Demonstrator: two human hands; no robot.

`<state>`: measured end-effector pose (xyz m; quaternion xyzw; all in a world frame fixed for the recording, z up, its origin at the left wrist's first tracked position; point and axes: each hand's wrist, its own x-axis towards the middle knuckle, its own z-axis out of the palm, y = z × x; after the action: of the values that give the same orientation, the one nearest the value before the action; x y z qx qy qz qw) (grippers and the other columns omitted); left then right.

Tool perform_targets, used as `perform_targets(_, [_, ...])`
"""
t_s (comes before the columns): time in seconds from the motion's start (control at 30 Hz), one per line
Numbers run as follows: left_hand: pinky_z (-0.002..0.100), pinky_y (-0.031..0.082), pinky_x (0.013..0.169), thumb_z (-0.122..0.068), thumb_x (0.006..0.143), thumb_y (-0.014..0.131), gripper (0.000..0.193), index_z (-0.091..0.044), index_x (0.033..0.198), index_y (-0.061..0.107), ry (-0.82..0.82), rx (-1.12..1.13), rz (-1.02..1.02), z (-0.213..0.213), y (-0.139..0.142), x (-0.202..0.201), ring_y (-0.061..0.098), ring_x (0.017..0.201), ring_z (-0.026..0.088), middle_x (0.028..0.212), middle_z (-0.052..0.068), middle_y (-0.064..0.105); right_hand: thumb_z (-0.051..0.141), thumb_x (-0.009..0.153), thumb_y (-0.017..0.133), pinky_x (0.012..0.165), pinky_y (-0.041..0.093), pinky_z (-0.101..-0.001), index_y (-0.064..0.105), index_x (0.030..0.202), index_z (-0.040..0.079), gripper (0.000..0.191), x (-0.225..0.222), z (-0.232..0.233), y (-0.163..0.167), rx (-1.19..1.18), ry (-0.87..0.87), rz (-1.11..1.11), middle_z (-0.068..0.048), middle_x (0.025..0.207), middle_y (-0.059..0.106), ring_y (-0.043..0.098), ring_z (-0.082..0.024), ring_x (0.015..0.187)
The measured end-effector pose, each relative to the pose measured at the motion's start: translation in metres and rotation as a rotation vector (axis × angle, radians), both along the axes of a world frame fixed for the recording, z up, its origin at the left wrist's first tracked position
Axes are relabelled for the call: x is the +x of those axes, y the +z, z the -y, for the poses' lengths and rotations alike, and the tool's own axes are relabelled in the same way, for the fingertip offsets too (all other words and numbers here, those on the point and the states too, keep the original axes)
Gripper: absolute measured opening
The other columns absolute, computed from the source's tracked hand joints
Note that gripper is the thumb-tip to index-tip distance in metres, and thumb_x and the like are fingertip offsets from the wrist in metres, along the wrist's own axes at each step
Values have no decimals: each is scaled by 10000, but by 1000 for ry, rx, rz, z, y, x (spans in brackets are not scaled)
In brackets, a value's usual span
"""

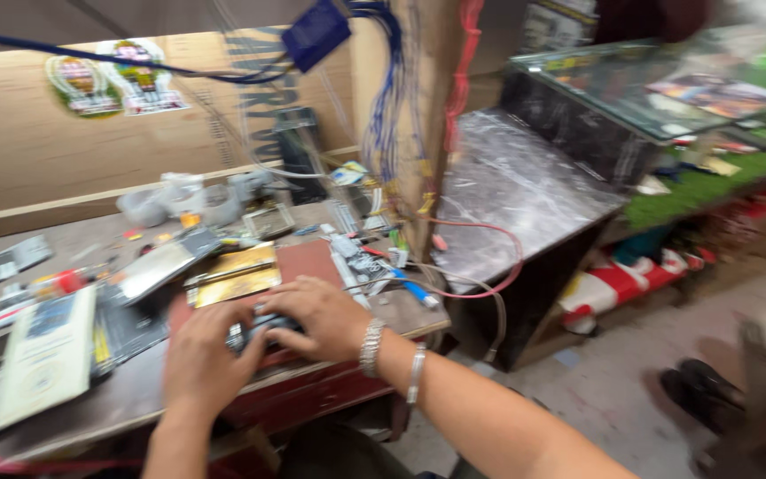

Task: The person works on a disassembled smartphone at a repair bench, prying and pressing on the open phone body with both hands, then uses a screwdriver on its internal components while a multimeter with test leads sits connected nearby. The person continues manipulating the phone's internals and handling small parts throughout the episode.

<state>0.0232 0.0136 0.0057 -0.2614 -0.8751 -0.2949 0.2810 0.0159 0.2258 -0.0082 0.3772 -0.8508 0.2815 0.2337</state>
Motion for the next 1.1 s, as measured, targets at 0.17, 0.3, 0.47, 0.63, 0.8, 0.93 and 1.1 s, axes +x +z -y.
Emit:
perform_targets(0.17, [443,525,857,-238,746,800,235,-91,873,668,44,-25,37,-3,-12,-4,690,947,316,937,85,727,399,965,659,1175,448,-425,686,1245,121,395,0,-5,-9,7,-28,-6,-100,1265,708,639,-287,1263])
perform_targets(0.3, [430,539,871,-265,733,812,255,-94,860,671,3,-39,4,1,-31,-21,703,948,306,946,87,730,429,979,654,1189,455,-416,693,1252,124,411,-1,-7,-16,15,-54,-21,-96,1232,710,638,-275,1219])
perform_targets(0.47, [374,567,822,-324,677,861,295,-129,816,688,2,-58,-21,12,-78,-60,739,920,269,908,66,742,471,986,639,1171,466,-399,696,1205,138,403,-5,-10,-29,13,-70,-82,-55,1209,722,662,-238,1230])
perform_targets(0.63, [331,574,786,-284,626,861,269,-148,745,662,-84,31,-85,18,-127,-103,749,806,208,872,34,766,504,988,623,1118,470,-377,705,1203,166,408,-8,-12,-40,28,-94,-106,-27,1201,729,670,-205,1205])
perform_targets(0.8, [318,575,774,-278,639,875,283,-134,686,635,-121,54,-83,19,-141,-121,756,758,183,844,30,773,527,1011,588,1180,443,-425,702,1230,190,418,-6,-15,-45,30,-108,-58,-24,1241,733,668,-190,1260])
perform_targets(0.93, [306,582,765,-281,642,893,297,-129,645,637,-140,22,-10,15,-134,-124,763,750,174,832,30,780,537,1028,574,1203,431,-446,695,1251,193,427,-6,-16,-45,49,-119,-38,-33,1264,729,663,-187,1307])
perform_targets(1.1, [291,592,753,-284,645,915,324,-123,593,639,-151,1,35,14,-126,-124,772,740,162,818,30,789,534,1025,571,1194,436,-459,696,1242,198,418,-7,-16,-45,31,-98,-28,-25,1269,730,667,-184,1295])
